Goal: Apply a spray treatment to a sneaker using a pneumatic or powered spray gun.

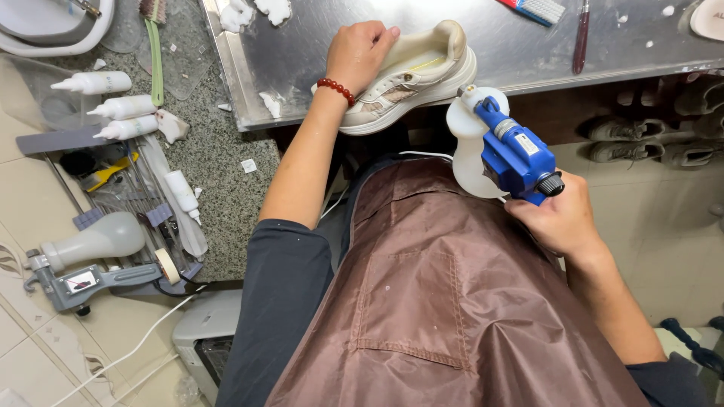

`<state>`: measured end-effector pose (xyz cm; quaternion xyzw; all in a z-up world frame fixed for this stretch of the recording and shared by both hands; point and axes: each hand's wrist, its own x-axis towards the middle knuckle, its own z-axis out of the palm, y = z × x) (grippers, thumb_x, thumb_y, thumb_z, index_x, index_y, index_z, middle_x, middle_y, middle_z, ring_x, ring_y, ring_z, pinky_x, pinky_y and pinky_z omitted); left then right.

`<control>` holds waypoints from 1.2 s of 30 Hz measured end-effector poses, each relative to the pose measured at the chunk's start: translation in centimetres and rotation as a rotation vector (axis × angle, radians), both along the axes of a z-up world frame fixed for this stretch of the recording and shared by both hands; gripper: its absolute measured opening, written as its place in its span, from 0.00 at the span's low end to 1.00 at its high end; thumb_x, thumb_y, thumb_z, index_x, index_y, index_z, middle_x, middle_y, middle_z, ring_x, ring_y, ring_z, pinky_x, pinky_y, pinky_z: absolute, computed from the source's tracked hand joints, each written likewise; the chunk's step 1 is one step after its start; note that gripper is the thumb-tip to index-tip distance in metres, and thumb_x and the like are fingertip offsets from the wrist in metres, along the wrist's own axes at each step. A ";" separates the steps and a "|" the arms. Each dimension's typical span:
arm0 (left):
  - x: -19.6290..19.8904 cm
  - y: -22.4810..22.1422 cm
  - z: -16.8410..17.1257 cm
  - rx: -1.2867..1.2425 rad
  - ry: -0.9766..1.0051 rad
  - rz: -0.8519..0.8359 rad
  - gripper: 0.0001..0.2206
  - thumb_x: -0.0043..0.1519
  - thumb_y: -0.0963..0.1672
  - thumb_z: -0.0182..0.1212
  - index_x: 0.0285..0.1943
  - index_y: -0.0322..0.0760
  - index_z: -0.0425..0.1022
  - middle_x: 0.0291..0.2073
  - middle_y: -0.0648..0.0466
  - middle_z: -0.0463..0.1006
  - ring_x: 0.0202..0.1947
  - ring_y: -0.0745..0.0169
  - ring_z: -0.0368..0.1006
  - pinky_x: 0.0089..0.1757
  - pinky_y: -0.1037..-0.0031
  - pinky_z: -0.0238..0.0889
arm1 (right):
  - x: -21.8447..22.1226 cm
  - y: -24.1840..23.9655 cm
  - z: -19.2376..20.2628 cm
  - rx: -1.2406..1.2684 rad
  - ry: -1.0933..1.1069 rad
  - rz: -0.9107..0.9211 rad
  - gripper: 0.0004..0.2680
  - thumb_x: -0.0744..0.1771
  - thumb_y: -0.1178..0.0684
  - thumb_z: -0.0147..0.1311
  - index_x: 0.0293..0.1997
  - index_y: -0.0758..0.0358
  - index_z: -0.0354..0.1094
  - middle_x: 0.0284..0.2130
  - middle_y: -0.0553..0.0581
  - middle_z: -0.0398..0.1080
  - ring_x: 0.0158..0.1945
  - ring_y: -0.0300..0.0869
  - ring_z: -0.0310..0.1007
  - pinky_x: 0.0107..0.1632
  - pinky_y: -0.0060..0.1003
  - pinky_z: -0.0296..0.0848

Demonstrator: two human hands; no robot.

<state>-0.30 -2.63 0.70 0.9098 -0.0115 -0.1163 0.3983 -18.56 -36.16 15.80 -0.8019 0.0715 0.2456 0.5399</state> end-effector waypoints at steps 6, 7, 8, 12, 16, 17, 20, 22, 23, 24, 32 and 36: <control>-0.5 1.5 -0.2 -0.198 0.068 -0.052 0.13 0.60 0.49 0.63 0.36 0.35 0.81 0.20 0.49 0.78 0.21 0.52 0.74 0.28 0.63 0.67 | -0.3 -0.3 -0.6 0.006 -0.009 0.000 0.11 0.59 0.63 0.62 0.44 0.67 0.72 0.36 0.49 0.75 0.40 0.31 0.71 0.47 0.31 0.72; -0.7 1.6 -0.8 -0.198 0.068 -0.049 0.13 0.60 0.49 0.63 0.36 0.35 0.81 0.20 0.49 0.78 0.21 0.52 0.74 0.28 0.63 0.67 | -0.3 -0.4 -0.7 0.006 -0.009 0.003 0.11 0.59 0.63 0.62 0.44 0.67 0.72 0.36 0.49 0.75 0.40 0.31 0.71 0.47 0.31 0.72; -1.0 1.7 -1.4 -0.169 0.007 -0.108 0.13 0.59 0.49 0.65 0.37 0.34 0.82 0.23 0.47 0.78 0.23 0.49 0.74 0.30 0.62 0.68 | -0.4 -0.4 -0.9 -0.005 -0.003 0.006 0.11 0.59 0.63 0.62 0.43 0.67 0.72 0.35 0.49 0.75 0.40 0.31 0.71 0.47 0.31 0.72; -0.9 1.1 -0.1 -0.018 -0.093 -0.152 0.13 0.63 0.48 0.65 0.36 0.33 0.83 0.29 0.41 0.78 0.31 0.42 0.74 0.36 0.57 0.66 | 0.2 0.3 0.3 -0.022 -0.045 0.028 0.12 0.59 0.63 0.61 0.44 0.68 0.73 0.36 0.49 0.76 0.40 0.33 0.73 0.47 0.32 0.72; -1.8 0.4 3.2 0.079 0.110 -0.103 0.14 0.63 0.49 0.64 0.36 0.33 0.83 0.27 0.40 0.77 0.30 0.41 0.74 0.37 0.57 0.66 | -0.2 -0.3 -0.3 -0.009 -0.064 0.001 0.12 0.59 0.63 0.60 0.45 0.68 0.73 0.37 0.49 0.76 0.40 0.33 0.72 0.47 0.32 0.72; -2.0 0.4 3.4 0.056 0.055 -0.111 0.14 0.62 0.49 0.64 0.35 0.33 0.83 0.26 0.40 0.77 0.29 0.41 0.74 0.36 0.56 0.66 | -0.4 -0.4 -0.5 -0.028 -0.036 -0.015 0.11 0.60 0.64 0.60 0.44 0.68 0.73 0.35 0.49 0.75 0.39 0.33 0.71 0.45 0.32 0.72; -1.9 0.5 4.5 0.040 0.072 -0.162 0.13 0.62 0.48 0.63 0.35 0.32 0.83 0.26 0.40 0.78 0.28 0.43 0.75 0.36 0.57 0.67 | -0.3 -0.3 -0.1 -0.025 -0.011 -0.034 0.10 0.60 0.64 0.60 0.44 0.68 0.73 0.34 0.50 0.74 0.38 0.32 0.70 0.44 0.33 0.71; -1.5 0.8 5.1 0.052 0.145 -0.207 0.12 0.62 0.47 0.62 0.35 0.32 0.82 0.25 0.41 0.78 0.28 0.44 0.75 0.37 0.58 0.68 | 0.0 0.2 0.2 0.002 -0.012 -0.041 0.10 0.60 0.64 0.60 0.44 0.68 0.72 0.35 0.49 0.74 0.39 0.32 0.70 0.45 0.32 0.71; -1.5 0.9 5.1 0.033 0.186 -0.200 0.12 0.63 0.47 0.61 0.37 0.31 0.82 0.26 0.40 0.79 0.28 0.45 0.76 0.37 0.58 0.68 | -0.1 0.4 0.3 0.032 -0.015 -0.045 0.11 0.60 0.63 0.61 0.44 0.68 0.72 0.36 0.49 0.74 0.40 0.31 0.71 0.46 0.32 0.72; -1.6 1.0 5.1 0.014 0.227 -0.193 0.13 0.65 0.46 0.60 0.39 0.30 0.81 0.27 0.40 0.79 0.28 0.46 0.76 0.37 0.59 0.67 | -0.3 0.6 0.4 0.062 -0.019 -0.048 0.11 0.60 0.63 0.61 0.44 0.68 0.71 0.37 0.48 0.74 0.41 0.31 0.71 0.47 0.31 0.72; -1.9 1.9 3.8 -0.147 0.365 -0.127 0.12 0.65 0.45 0.58 0.44 0.28 0.80 0.28 0.47 0.80 0.28 0.60 0.75 0.36 0.65 0.69 | 1.4 2.7 2.7 -0.045 -0.047 0.087 0.12 0.59 0.61 0.61 0.45 0.67 0.71 0.33 0.53 0.75 0.37 0.35 0.72 0.45 0.33 0.72; -2.2 2.6 2.0 -0.466 0.597 0.064 0.12 0.65 0.44 0.56 0.50 0.28 0.79 0.32 0.53 0.83 0.30 0.69 0.76 0.36 0.71 0.71 | 2.0 3.3 3.2 -0.115 -0.044 0.132 0.15 0.58 0.59 0.61 0.48 0.66 0.71 0.32 0.57 0.75 0.35 0.39 0.73 0.45 0.36 0.72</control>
